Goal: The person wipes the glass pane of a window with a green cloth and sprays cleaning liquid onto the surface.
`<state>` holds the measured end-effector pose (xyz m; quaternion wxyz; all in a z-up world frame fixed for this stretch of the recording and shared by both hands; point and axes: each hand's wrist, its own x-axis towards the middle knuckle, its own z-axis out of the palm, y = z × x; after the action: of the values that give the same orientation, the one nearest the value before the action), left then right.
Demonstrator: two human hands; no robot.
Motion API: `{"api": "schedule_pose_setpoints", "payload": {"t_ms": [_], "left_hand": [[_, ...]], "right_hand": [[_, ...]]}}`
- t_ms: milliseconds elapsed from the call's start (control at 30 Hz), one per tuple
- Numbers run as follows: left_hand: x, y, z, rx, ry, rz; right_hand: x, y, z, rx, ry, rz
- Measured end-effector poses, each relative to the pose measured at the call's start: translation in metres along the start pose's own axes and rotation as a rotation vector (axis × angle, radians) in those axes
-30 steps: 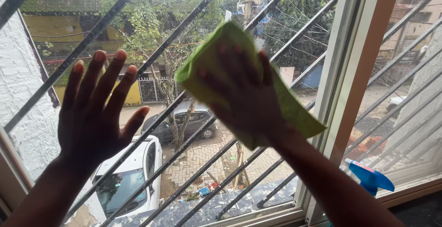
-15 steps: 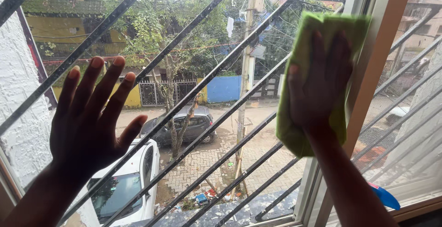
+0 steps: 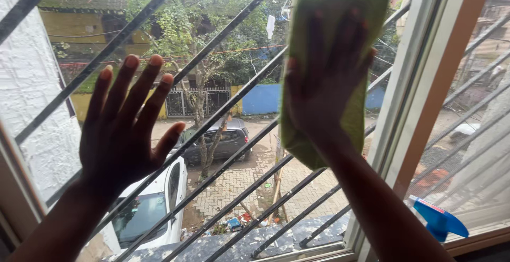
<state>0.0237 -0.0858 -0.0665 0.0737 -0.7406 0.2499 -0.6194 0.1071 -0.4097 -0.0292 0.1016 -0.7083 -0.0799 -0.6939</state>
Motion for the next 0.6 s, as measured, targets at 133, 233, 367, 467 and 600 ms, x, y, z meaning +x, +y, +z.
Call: {"api": "schedule_pose_setpoints", "payload": {"t_ms": [133,233,367,467,600], "left_hand": [[0.0,-0.001,-0.004,-0.003,-0.004,0.004],[0.004,0.0,-0.007,-0.019,-0.006,-0.018],[0.003,0.002,-0.01,-0.024,-0.006,-0.025],[0.004,0.002,-0.01,-0.023,-0.005,-0.029],[0.004,0.002,-0.009,-0.018,0.009,-0.02]], "right_hand": [[-0.005,-0.048,-0.003,0.101,-0.008,-0.183],[-0.006,-0.056,-0.015,0.121,-0.083,-0.297],[-0.019,-0.031,-0.029,0.18,-0.131,-0.387],[-0.024,-0.002,-0.029,0.163,-0.141,-0.35],[-0.022,0.026,-0.031,0.114,-0.07,-0.143]]}}
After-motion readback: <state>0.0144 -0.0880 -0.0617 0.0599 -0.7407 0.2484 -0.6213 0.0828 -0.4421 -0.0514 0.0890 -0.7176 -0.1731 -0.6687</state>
